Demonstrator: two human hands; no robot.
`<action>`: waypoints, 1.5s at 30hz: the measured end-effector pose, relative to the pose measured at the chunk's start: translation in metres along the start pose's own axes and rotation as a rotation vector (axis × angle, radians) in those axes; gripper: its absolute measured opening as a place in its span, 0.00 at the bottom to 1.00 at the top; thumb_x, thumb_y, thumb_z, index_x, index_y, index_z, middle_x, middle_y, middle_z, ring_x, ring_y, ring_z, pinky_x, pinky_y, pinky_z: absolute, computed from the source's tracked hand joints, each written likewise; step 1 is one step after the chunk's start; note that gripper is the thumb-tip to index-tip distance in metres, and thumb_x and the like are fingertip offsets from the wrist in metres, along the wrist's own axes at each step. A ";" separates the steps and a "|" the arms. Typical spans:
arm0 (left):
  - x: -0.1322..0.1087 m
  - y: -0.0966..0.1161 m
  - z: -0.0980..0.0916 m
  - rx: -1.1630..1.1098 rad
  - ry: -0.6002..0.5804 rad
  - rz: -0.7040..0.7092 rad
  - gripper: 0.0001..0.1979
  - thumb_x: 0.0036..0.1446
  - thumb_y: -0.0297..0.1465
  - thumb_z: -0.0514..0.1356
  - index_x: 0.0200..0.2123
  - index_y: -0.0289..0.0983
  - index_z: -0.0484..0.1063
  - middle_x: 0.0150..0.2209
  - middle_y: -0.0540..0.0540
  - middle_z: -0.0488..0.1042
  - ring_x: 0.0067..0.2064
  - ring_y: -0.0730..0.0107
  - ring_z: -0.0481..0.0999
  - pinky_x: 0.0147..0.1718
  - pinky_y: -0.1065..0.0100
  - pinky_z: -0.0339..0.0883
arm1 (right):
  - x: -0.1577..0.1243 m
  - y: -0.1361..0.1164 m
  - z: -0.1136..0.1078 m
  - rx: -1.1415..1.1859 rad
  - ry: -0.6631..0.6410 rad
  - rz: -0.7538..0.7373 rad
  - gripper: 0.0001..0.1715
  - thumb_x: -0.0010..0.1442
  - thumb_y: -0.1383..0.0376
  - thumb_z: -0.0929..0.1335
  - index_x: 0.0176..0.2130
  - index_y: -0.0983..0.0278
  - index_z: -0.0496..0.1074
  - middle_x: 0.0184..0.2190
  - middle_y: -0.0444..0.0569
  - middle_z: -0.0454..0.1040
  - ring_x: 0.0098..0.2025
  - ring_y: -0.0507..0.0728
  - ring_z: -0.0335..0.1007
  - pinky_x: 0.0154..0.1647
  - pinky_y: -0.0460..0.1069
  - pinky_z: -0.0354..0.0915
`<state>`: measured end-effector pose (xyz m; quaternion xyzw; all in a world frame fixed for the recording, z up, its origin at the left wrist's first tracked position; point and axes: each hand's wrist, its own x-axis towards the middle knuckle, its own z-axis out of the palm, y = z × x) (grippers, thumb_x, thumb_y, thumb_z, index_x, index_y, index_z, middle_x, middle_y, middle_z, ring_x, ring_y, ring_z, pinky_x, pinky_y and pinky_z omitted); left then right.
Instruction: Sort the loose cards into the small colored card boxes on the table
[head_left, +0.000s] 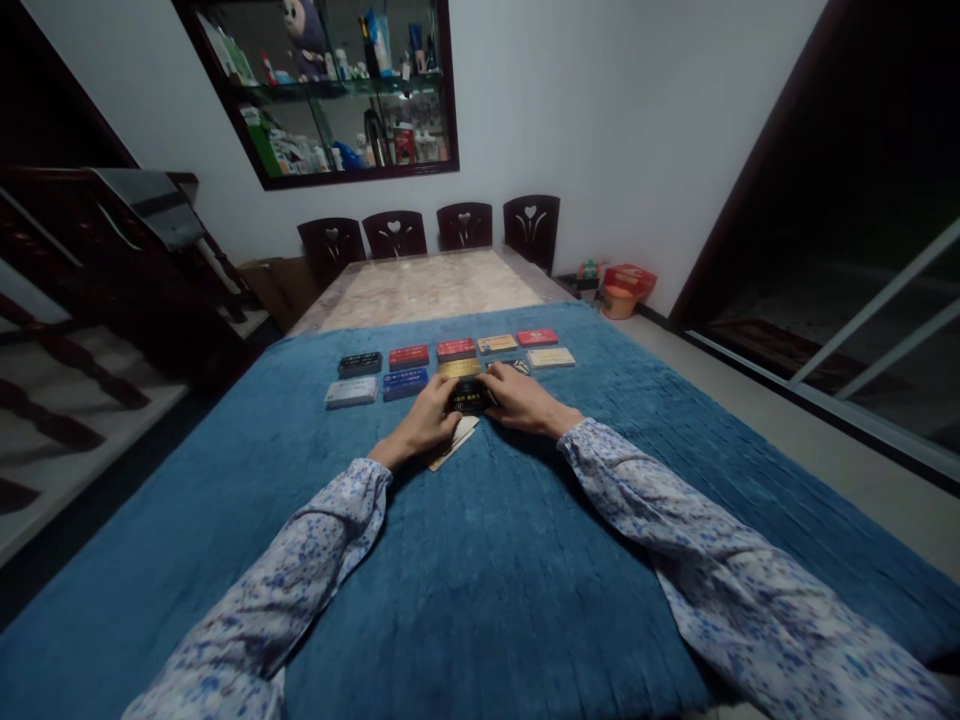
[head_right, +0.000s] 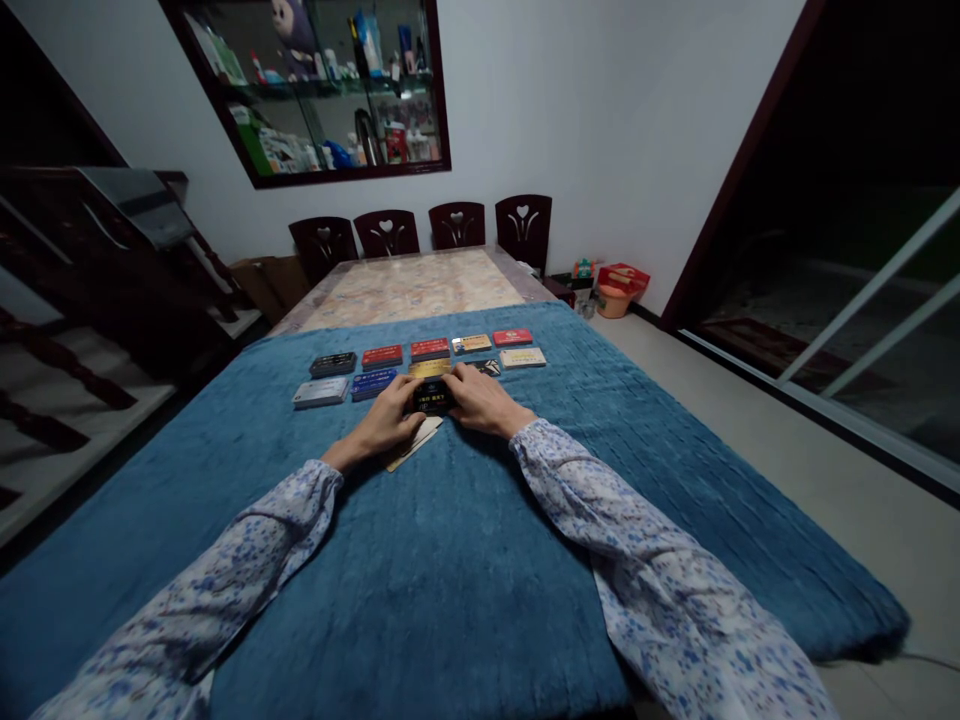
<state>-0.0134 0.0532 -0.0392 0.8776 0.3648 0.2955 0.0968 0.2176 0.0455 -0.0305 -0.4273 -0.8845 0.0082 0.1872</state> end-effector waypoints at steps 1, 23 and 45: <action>0.000 0.000 -0.001 0.001 -0.003 -0.001 0.24 0.53 0.22 0.62 0.55 0.37 0.72 0.49 0.41 0.72 0.52 0.57 0.74 0.57 0.56 0.73 | 0.000 0.001 -0.001 -0.018 -0.003 -0.005 0.26 0.61 0.67 0.72 0.57 0.65 0.69 0.52 0.59 0.69 0.51 0.63 0.68 0.53 0.58 0.68; 0.008 0.011 -0.005 0.184 -0.151 0.001 0.16 0.59 0.30 0.65 0.51 0.36 0.75 0.52 0.36 0.76 0.54 0.49 0.74 0.57 0.49 0.71 | 0.002 0.021 -0.021 0.031 -0.118 -0.079 0.17 0.55 0.73 0.75 0.46 0.67 0.78 0.48 0.59 0.77 0.51 0.64 0.72 0.52 0.57 0.66; 0.093 0.031 0.003 0.396 -0.315 -0.075 0.17 0.58 0.32 0.61 0.51 0.38 0.75 0.53 0.38 0.77 0.58 0.45 0.68 0.56 0.49 0.67 | 0.012 0.075 -0.052 -0.114 -0.151 0.002 0.16 0.57 0.73 0.72 0.47 0.68 0.80 0.47 0.59 0.79 0.47 0.62 0.74 0.48 0.51 0.65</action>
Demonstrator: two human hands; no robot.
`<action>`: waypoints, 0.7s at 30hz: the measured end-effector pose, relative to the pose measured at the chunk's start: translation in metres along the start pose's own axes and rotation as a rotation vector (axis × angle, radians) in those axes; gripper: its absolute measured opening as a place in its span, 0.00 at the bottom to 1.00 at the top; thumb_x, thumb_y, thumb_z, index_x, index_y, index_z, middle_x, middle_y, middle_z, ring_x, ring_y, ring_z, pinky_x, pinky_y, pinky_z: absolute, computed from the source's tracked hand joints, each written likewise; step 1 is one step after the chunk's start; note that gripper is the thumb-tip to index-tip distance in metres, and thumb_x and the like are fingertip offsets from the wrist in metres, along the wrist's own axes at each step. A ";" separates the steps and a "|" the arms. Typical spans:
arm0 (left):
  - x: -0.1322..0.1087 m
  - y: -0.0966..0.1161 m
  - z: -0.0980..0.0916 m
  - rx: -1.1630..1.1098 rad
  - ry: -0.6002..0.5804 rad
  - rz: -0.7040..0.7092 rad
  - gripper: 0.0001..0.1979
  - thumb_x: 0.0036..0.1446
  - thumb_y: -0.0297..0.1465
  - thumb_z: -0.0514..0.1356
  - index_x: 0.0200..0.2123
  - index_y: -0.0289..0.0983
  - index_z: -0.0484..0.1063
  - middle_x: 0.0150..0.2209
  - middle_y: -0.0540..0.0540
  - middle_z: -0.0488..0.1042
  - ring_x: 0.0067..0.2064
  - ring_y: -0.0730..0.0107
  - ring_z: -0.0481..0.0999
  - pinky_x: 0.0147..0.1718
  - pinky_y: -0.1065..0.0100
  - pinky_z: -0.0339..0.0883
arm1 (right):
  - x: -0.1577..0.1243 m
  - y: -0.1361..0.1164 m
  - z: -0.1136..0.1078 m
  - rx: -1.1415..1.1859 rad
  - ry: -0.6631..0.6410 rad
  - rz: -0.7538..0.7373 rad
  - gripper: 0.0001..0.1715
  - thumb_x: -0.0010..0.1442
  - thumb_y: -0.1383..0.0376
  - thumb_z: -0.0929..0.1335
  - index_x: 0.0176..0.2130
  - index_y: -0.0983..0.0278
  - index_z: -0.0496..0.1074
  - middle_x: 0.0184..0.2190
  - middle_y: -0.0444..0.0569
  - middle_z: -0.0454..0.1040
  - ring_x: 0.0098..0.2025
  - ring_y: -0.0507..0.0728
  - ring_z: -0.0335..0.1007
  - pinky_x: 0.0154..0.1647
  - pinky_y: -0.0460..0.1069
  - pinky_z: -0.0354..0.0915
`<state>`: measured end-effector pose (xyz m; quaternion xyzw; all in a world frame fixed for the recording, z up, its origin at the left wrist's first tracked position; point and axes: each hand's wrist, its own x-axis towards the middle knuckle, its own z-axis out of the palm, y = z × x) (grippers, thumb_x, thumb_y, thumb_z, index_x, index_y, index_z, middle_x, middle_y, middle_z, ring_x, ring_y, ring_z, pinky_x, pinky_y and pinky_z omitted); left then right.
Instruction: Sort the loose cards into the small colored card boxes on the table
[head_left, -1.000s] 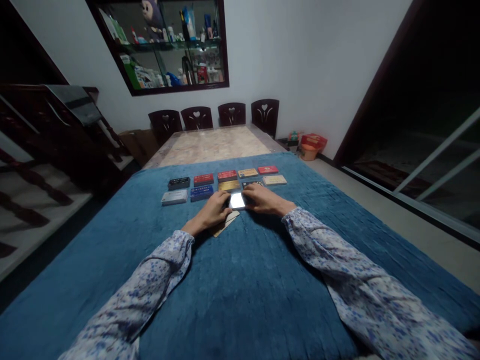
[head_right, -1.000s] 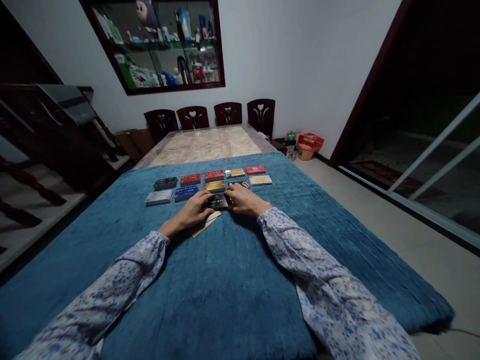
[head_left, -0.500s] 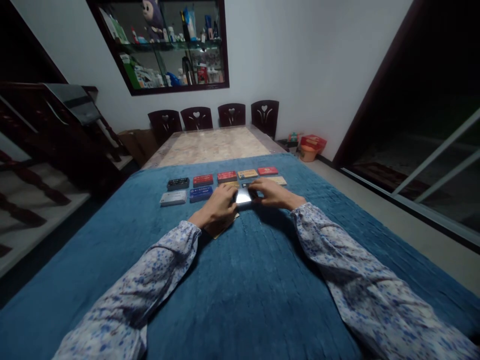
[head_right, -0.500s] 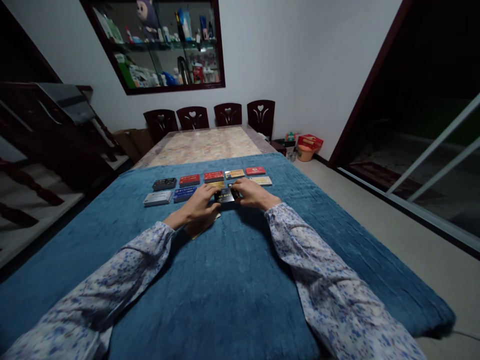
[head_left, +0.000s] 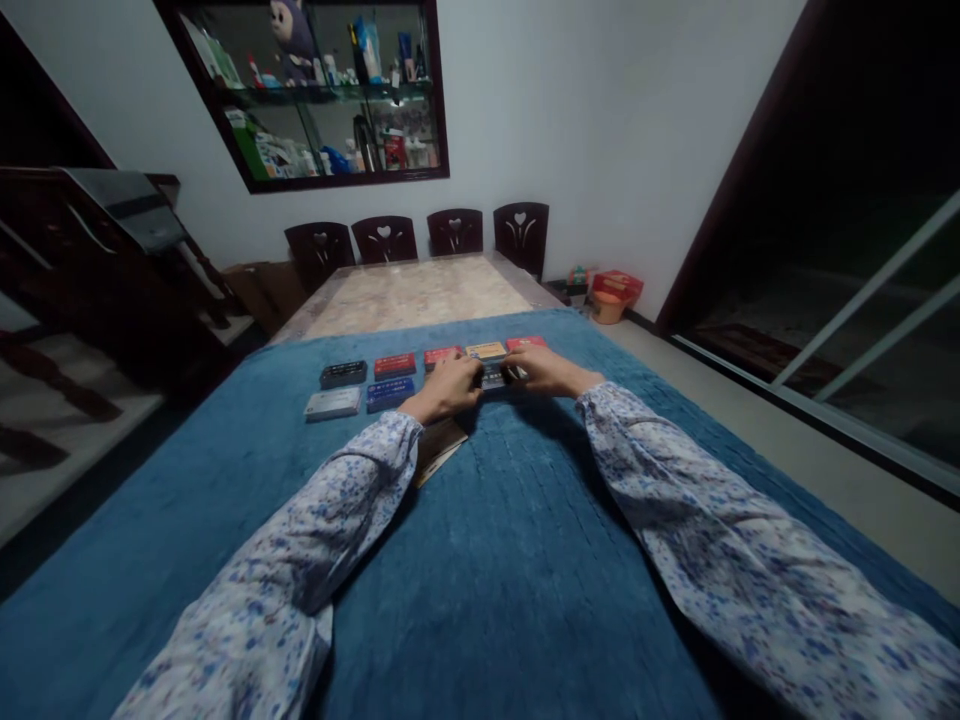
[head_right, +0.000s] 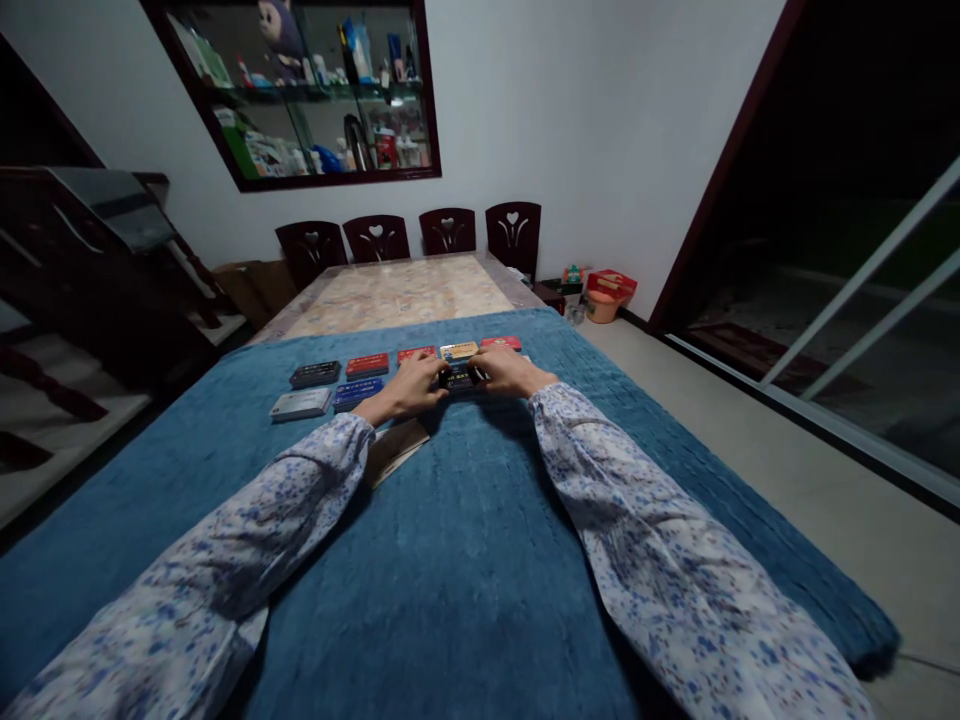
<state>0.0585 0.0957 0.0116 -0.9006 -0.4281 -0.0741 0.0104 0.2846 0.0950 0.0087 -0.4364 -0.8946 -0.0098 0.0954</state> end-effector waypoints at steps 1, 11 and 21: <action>0.003 0.000 0.001 0.004 -0.006 -0.005 0.17 0.58 0.31 0.61 0.51 0.38 0.75 0.53 0.37 0.77 0.59 0.45 0.68 0.56 0.48 0.67 | 0.002 0.002 0.001 -0.011 -0.008 0.006 0.16 0.57 0.73 0.72 0.47 0.68 0.80 0.47 0.58 0.80 0.48 0.62 0.74 0.48 0.51 0.65; 0.026 -0.004 0.006 0.010 -0.120 -0.030 0.20 0.54 0.25 0.60 0.52 0.37 0.74 0.56 0.35 0.76 0.62 0.42 0.65 0.59 0.42 0.64 | 0.017 0.003 0.001 -0.121 -0.158 0.097 0.21 0.58 0.72 0.70 0.51 0.67 0.81 0.49 0.59 0.81 0.49 0.63 0.77 0.46 0.49 0.66; 0.038 -0.010 0.017 -0.002 -0.149 -0.033 0.20 0.52 0.25 0.61 0.50 0.38 0.74 0.53 0.35 0.77 0.62 0.38 0.65 0.58 0.36 0.62 | 0.021 0.004 0.005 -0.131 -0.232 0.149 0.22 0.60 0.72 0.69 0.53 0.63 0.80 0.50 0.58 0.82 0.50 0.63 0.78 0.45 0.49 0.67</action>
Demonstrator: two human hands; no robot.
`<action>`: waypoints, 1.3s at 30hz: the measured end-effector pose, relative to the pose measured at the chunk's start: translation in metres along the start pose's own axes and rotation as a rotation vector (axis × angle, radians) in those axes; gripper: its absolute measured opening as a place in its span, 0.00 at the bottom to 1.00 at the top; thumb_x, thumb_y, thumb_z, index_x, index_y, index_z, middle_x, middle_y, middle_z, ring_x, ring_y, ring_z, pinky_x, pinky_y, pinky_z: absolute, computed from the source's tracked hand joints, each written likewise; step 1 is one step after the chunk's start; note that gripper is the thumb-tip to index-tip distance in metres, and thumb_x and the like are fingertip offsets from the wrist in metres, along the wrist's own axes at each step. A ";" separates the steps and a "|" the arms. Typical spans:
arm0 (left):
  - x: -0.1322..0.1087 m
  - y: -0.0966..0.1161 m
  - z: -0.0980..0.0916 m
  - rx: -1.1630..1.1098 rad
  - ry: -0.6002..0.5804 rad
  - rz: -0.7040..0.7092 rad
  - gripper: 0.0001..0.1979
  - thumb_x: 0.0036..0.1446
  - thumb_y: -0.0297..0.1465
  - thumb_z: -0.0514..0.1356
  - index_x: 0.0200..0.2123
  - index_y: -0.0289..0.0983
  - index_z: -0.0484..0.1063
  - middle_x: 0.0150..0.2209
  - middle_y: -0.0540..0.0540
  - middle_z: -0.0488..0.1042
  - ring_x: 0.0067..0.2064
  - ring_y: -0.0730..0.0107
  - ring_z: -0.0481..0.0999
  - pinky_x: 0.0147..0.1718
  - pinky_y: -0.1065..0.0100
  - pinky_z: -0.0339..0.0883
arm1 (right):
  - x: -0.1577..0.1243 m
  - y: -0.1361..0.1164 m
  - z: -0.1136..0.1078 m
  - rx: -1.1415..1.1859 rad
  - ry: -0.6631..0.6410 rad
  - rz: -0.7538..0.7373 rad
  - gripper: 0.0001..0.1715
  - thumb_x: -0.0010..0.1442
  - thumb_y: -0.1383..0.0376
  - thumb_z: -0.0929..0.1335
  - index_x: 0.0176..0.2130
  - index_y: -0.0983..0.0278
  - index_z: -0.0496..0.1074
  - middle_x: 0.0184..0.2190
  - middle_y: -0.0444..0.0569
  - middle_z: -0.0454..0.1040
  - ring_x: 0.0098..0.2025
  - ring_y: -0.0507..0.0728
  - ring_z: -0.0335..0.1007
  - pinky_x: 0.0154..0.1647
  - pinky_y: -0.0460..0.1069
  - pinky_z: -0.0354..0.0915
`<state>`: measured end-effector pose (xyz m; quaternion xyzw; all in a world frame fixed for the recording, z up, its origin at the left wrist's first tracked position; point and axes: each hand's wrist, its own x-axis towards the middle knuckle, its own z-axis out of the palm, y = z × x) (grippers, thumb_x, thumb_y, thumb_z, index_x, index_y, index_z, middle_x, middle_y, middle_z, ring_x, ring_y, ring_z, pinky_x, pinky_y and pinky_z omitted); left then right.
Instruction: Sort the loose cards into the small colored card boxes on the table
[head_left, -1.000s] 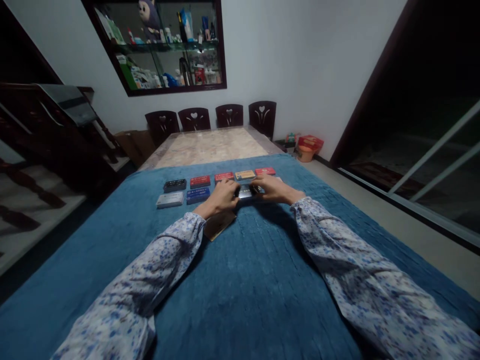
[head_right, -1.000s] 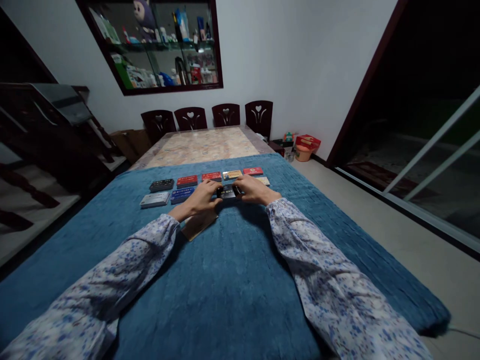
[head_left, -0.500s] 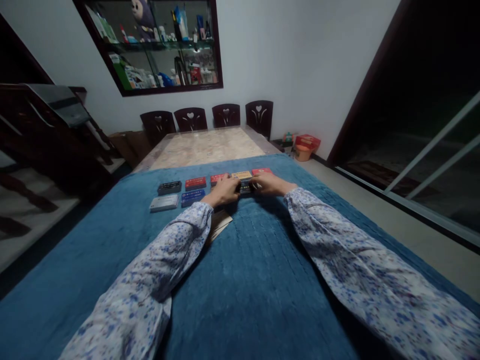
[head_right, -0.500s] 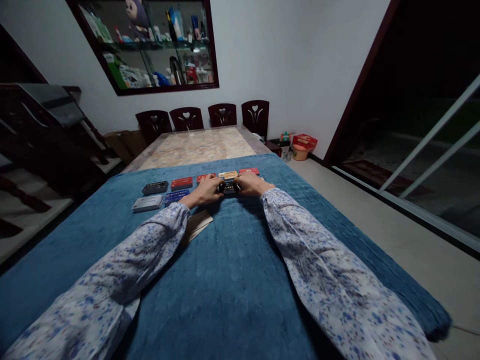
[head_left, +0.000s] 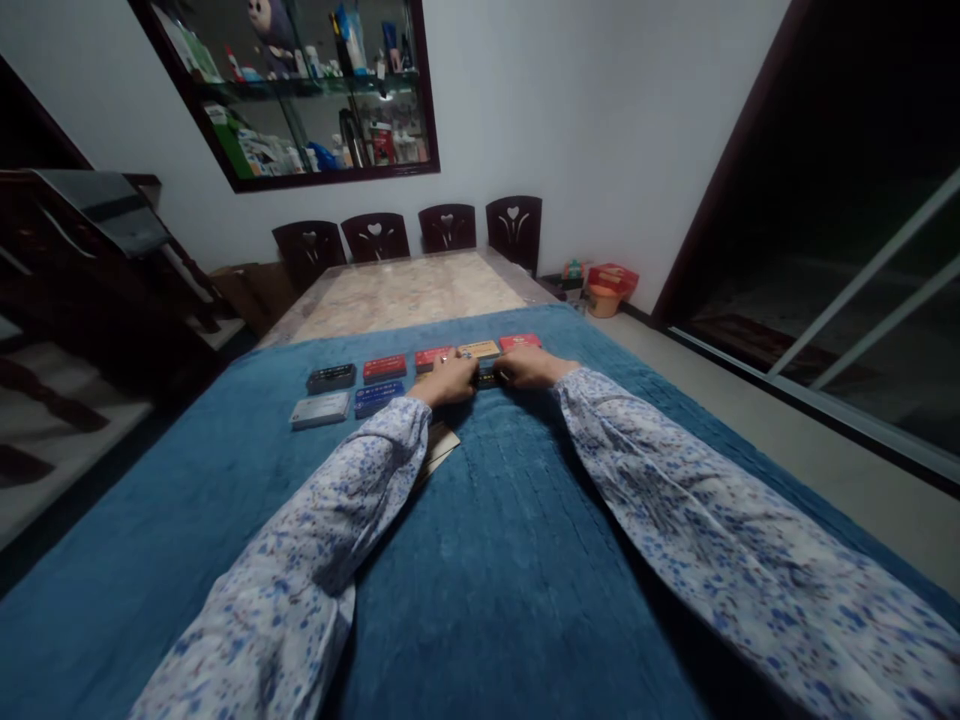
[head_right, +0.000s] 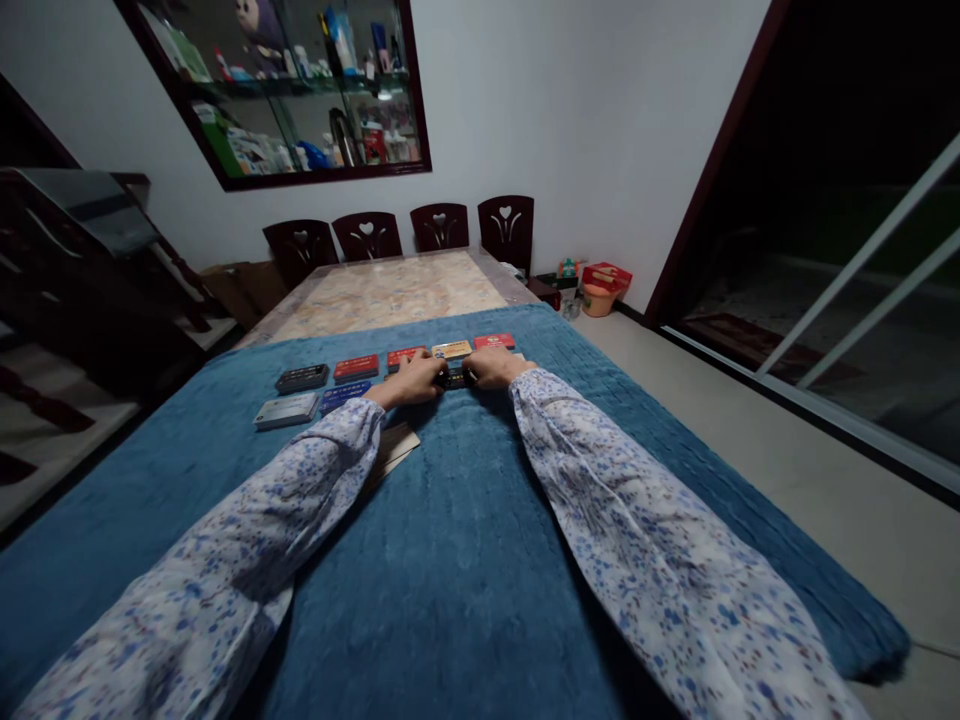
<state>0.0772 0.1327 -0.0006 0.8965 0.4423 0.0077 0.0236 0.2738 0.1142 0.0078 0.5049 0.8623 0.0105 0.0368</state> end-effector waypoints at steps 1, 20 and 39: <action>0.001 0.000 0.000 0.001 -0.005 -0.006 0.20 0.52 0.25 0.61 0.49 0.38 0.74 0.53 0.35 0.77 0.63 0.38 0.65 0.58 0.36 0.61 | 0.001 0.000 0.000 0.003 -0.003 0.003 0.22 0.60 0.72 0.69 0.53 0.63 0.80 0.50 0.58 0.82 0.51 0.63 0.78 0.45 0.48 0.67; 0.001 0.003 -0.004 0.026 -0.033 0.010 0.20 0.50 0.23 0.59 0.47 0.40 0.77 0.54 0.35 0.77 0.64 0.36 0.62 0.58 0.32 0.60 | 0.012 0.002 -0.001 0.017 -0.054 0.009 0.26 0.56 0.72 0.70 0.53 0.62 0.81 0.50 0.57 0.82 0.52 0.63 0.79 0.46 0.48 0.70; -0.025 -0.003 -0.003 0.069 0.081 0.141 0.19 0.57 0.25 0.58 0.49 0.44 0.80 0.58 0.38 0.75 0.69 0.41 0.57 0.62 0.35 0.55 | 0.009 -0.004 -0.003 -0.057 -0.024 0.020 0.21 0.58 0.71 0.71 0.52 0.64 0.81 0.51 0.60 0.81 0.51 0.64 0.79 0.46 0.49 0.69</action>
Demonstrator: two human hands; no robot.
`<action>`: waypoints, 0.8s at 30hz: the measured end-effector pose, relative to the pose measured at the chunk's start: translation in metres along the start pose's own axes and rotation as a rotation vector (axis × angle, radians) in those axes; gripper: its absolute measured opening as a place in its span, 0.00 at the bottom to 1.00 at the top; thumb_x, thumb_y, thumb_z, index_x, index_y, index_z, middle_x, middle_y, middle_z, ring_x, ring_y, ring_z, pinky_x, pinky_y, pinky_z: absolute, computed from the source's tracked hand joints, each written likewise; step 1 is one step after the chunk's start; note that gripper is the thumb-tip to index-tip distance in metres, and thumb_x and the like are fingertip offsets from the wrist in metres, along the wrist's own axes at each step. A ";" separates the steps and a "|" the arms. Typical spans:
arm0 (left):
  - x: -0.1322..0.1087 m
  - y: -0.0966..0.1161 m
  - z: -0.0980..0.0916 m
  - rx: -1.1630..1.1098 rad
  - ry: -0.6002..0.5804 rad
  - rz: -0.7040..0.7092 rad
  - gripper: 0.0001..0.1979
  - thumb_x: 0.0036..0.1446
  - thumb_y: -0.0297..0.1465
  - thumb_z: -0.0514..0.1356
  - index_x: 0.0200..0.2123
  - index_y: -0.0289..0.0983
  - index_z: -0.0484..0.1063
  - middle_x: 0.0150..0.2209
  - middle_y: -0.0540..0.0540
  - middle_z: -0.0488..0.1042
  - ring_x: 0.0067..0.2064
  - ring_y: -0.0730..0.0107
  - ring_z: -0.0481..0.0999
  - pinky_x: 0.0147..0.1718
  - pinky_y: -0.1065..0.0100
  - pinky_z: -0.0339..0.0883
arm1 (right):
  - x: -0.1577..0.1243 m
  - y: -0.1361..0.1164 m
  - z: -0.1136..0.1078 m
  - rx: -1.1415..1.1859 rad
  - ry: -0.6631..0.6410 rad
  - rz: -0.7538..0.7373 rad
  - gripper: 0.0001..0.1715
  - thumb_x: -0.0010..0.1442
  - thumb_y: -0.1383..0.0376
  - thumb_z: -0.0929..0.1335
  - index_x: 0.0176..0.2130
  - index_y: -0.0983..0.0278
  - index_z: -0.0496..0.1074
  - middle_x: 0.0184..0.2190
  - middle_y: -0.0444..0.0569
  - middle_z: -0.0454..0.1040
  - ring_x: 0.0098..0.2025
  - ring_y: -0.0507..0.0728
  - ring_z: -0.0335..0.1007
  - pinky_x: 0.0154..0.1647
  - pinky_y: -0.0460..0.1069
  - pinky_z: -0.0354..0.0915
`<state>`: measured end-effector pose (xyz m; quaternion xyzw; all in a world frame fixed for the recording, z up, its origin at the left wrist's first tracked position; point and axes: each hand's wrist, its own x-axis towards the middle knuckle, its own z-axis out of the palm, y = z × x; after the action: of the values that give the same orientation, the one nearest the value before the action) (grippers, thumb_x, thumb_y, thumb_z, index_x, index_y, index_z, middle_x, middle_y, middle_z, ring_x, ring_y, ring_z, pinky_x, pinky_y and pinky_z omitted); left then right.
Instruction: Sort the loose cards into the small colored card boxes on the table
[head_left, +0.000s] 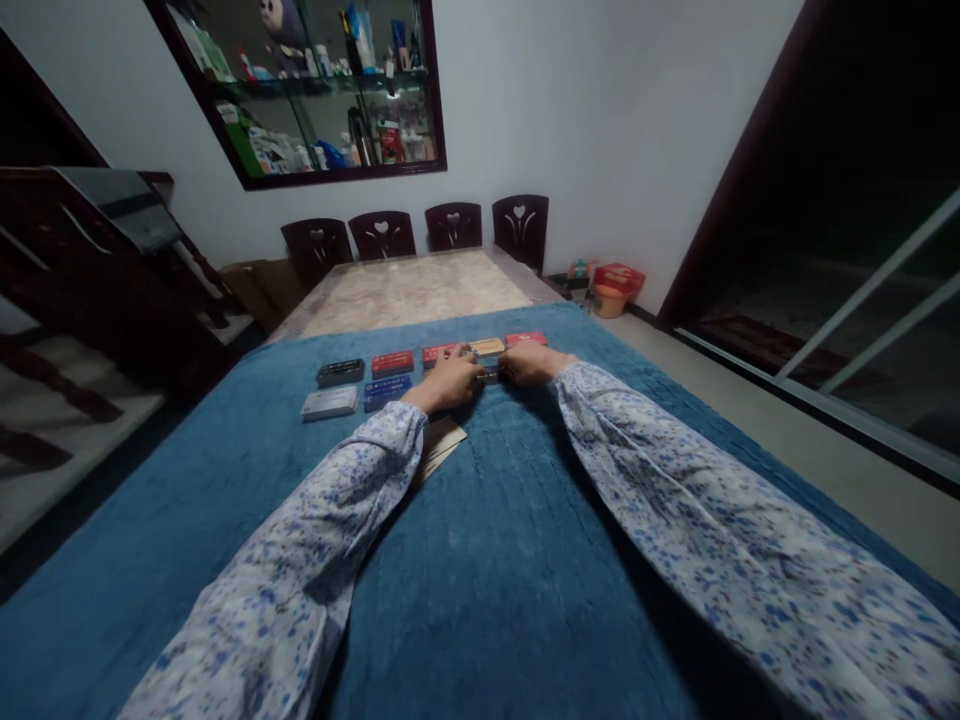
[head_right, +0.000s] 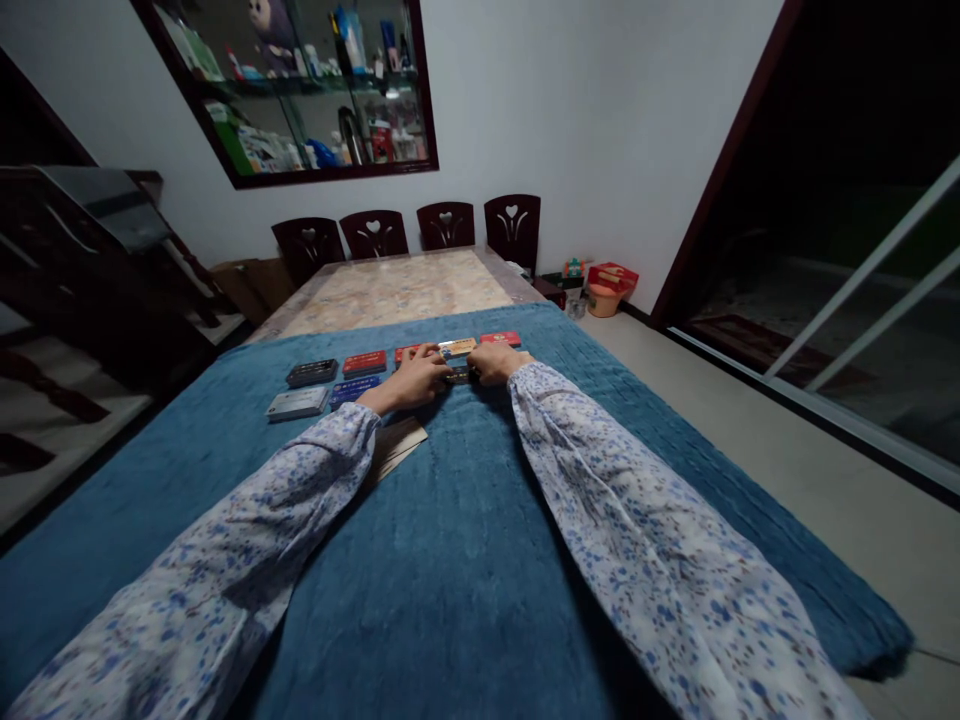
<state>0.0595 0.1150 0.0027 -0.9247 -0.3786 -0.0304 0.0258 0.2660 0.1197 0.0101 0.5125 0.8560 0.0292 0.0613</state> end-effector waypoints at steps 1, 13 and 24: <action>-0.003 0.000 -0.001 -0.002 0.010 0.006 0.19 0.58 0.26 0.58 0.49 0.44 0.80 0.58 0.38 0.75 0.69 0.41 0.57 0.62 0.36 0.54 | -0.002 0.000 0.000 -0.003 0.022 0.004 0.21 0.58 0.70 0.71 0.51 0.64 0.81 0.51 0.60 0.81 0.51 0.64 0.78 0.46 0.50 0.69; -0.062 -0.003 0.001 -0.047 0.087 0.025 0.16 0.58 0.27 0.57 0.47 0.40 0.80 0.58 0.37 0.76 0.67 0.40 0.59 0.59 0.35 0.53 | -0.033 -0.031 -0.002 0.040 0.229 -0.067 0.16 0.67 0.69 0.64 0.43 0.64 0.82 0.46 0.58 0.81 0.49 0.64 0.73 0.46 0.54 0.59; -0.120 0.004 -0.002 -0.023 0.128 -0.024 0.15 0.61 0.24 0.56 0.45 0.39 0.80 0.57 0.38 0.77 0.67 0.42 0.60 0.59 0.37 0.53 | -0.049 -0.071 0.018 0.137 0.333 -0.234 0.12 0.66 0.68 0.66 0.43 0.63 0.81 0.45 0.55 0.81 0.50 0.62 0.69 0.44 0.54 0.53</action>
<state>-0.0229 0.0279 -0.0050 -0.9166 -0.3867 -0.0941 0.0391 0.2292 0.0428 -0.0116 0.4006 0.9080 0.0478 -0.1128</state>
